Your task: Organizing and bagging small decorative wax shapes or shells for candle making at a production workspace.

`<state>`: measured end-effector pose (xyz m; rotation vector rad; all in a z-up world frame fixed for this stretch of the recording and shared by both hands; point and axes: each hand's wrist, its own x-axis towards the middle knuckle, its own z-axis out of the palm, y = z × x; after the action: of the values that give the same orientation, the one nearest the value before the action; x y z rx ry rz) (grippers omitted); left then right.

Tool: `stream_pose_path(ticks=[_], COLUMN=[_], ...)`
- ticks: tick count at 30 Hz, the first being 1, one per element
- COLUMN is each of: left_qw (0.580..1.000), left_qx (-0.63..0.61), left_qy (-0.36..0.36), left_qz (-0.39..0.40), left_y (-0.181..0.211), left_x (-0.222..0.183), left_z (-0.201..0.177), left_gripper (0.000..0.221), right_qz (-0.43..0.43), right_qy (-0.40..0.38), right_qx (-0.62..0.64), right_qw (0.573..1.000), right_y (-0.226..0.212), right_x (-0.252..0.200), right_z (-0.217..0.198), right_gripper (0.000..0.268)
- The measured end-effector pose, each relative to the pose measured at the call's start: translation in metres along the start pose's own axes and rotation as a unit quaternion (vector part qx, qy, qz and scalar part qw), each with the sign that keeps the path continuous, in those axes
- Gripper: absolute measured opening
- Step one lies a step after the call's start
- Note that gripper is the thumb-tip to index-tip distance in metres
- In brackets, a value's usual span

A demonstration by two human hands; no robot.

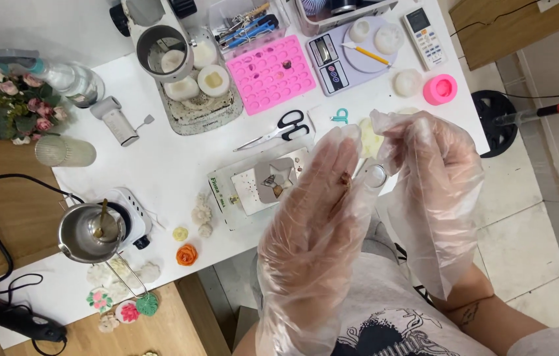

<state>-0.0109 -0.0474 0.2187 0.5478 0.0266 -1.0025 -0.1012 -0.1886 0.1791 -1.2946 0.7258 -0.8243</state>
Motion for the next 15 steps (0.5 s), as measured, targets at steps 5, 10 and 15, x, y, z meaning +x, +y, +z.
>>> stream_pose_path(ticks=[5, 10, 15], left_qw=[0.976, 0.824, 0.844], left_qx=[0.151, 0.500, 0.468], left_qy=[0.010, 0.003, -0.013], left_qz=[0.159, 0.266, 0.264], left_y=[-0.006, 0.017, 0.009], left_x=[-0.012, -0.013, -0.011], left_z=[0.000, 0.016, 0.011], left_gripper=[0.044, 0.039, 0.034], right_qz=[0.007, 0.009, 0.001], right_qy=[-0.019, -0.039, -0.046], right_qx=[-0.018, -0.032, -0.039], right_qw=[1.000, 0.999, 0.998], right_y=[-0.003, -0.005, -0.003], right_x=[0.001, 0.007, 0.010], right_z=[0.007, 0.011, 0.008], right_gripper=[0.034, 0.032, 0.032])
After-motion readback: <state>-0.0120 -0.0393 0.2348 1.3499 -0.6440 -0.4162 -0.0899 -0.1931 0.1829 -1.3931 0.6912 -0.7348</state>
